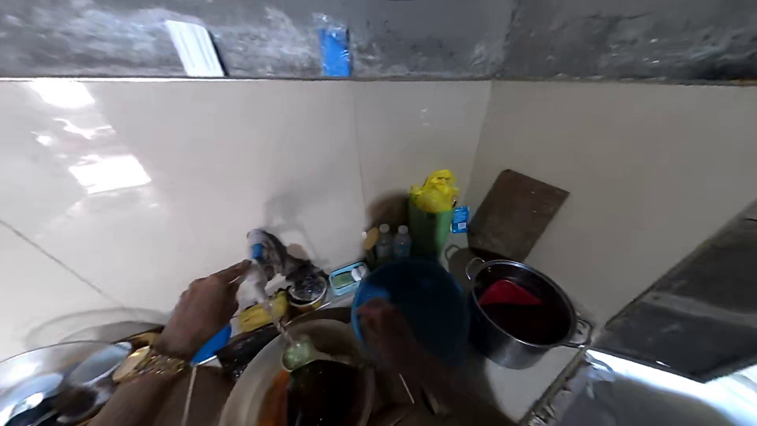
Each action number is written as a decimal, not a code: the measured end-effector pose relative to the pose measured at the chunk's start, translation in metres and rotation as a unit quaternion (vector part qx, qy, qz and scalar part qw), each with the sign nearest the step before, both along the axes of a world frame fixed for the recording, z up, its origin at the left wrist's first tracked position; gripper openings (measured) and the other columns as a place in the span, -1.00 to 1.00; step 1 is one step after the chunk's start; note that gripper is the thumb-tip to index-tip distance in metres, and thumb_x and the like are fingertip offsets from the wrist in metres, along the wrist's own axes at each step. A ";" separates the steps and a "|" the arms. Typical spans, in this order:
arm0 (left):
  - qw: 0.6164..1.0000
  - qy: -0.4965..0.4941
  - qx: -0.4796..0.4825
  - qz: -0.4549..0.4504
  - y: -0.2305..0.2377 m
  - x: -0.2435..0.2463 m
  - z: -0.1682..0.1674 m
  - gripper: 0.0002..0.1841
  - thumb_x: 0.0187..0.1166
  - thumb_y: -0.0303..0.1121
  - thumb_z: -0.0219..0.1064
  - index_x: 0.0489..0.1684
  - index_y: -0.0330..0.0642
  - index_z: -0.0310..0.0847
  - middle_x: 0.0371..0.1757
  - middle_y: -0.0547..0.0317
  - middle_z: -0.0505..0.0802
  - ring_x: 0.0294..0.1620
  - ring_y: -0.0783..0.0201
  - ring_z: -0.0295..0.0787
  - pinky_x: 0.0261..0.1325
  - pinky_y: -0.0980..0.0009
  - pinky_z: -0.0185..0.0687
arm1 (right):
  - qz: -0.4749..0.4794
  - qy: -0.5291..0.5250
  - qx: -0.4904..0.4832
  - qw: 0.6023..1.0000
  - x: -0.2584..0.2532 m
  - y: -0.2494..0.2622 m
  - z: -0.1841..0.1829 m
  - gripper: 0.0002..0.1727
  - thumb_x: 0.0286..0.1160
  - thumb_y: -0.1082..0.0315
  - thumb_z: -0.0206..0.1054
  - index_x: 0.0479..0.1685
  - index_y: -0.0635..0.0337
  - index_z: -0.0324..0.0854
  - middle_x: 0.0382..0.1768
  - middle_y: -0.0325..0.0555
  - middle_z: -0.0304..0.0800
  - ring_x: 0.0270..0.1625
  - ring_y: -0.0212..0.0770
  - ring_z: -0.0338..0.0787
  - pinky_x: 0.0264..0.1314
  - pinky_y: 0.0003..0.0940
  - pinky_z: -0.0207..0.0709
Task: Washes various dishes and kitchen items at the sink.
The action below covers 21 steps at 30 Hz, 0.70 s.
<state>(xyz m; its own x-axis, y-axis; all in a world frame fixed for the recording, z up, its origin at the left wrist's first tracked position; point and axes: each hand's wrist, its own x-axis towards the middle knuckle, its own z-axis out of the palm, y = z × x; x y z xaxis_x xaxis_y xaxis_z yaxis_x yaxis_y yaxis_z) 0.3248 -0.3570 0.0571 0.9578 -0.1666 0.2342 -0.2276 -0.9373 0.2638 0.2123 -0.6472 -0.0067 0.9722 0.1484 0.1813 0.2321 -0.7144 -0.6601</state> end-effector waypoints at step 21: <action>0.999 0.020 0.015 0.024 0.008 0.010 -0.007 -0.48 0.61 -0.69 0.24 0.60 -0.24 0.52 0.19 -0.53 0.78 0.08 -0.58 0.73 0.27 -0.48 0.42 | -0.289 0.355 -0.348 0.818 0.021 -0.342 -0.067 -0.66 0.61 0.46 0.25 0.30 0.36 0.62 0.37 0.29 0.67 0.41 0.32 0.67 0.24 0.25 0.60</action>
<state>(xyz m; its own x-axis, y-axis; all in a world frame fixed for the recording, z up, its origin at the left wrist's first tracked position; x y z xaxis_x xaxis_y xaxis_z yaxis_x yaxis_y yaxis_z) 0.3346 -0.3489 0.0505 0.9733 -0.1276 0.1908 -0.1727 -0.9546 0.2427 0.2330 -0.9895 -0.0739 0.7404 -0.5460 -0.3920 -0.5427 -0.8297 0.1306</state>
